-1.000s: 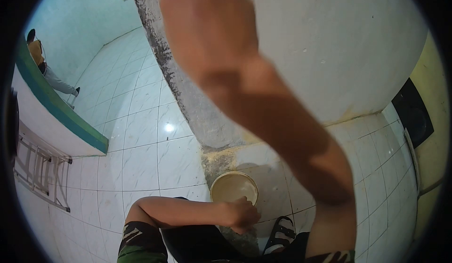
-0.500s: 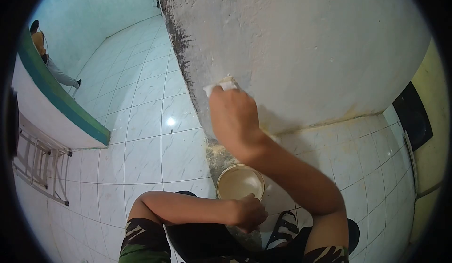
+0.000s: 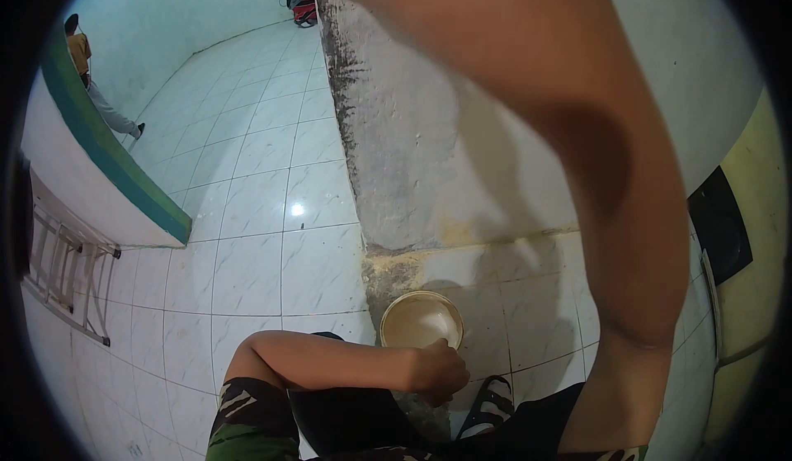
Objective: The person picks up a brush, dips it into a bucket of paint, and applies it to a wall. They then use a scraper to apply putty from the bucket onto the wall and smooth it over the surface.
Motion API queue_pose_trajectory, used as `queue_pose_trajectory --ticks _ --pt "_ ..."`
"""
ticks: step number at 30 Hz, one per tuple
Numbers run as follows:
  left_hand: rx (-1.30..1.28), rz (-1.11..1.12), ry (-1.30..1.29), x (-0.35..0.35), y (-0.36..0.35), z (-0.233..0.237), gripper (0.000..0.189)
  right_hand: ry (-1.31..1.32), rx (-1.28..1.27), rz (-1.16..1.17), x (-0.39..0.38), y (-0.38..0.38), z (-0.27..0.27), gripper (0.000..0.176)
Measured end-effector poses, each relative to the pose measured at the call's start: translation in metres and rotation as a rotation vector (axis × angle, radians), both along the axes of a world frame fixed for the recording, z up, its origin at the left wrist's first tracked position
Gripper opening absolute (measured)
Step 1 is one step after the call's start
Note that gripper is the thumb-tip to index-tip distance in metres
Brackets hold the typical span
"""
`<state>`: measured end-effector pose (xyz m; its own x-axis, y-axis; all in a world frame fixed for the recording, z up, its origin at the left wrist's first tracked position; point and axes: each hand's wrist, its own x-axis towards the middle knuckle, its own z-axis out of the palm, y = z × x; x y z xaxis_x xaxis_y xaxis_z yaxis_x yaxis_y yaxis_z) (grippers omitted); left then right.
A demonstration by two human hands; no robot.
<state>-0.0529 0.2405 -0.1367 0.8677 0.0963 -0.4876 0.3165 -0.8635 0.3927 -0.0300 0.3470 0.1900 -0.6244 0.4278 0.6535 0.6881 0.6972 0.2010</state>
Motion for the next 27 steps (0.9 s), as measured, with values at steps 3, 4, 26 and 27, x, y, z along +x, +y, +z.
queue_pose_trajectory --ticks 3,4,26,27 --pt "0.001 -0.004 -0.002 -0.002 -0.002 -0.001 0.032 0.098 0.348 -0.065 -0.013 0.019 -0.046 0.022" --pt "0.011 0.001 -0.003 -0.002 -0.003 -0.002 0.032 0.148 0.188 -0.301 -0.022 0.02 -0.063 0.016" --pt "0.029 0.005 0.0 -0.007 -0.016 0.009 0.022 -0.069 -0.44 -0.263 -0.023 0.037 -0.112 0.022" --pt "0.032 0.006 -0.008 -0.008 -0.015 0.01 0.023 -0.093 -0.365 -0.29 -0.026 0.04 -0.09 0.02"
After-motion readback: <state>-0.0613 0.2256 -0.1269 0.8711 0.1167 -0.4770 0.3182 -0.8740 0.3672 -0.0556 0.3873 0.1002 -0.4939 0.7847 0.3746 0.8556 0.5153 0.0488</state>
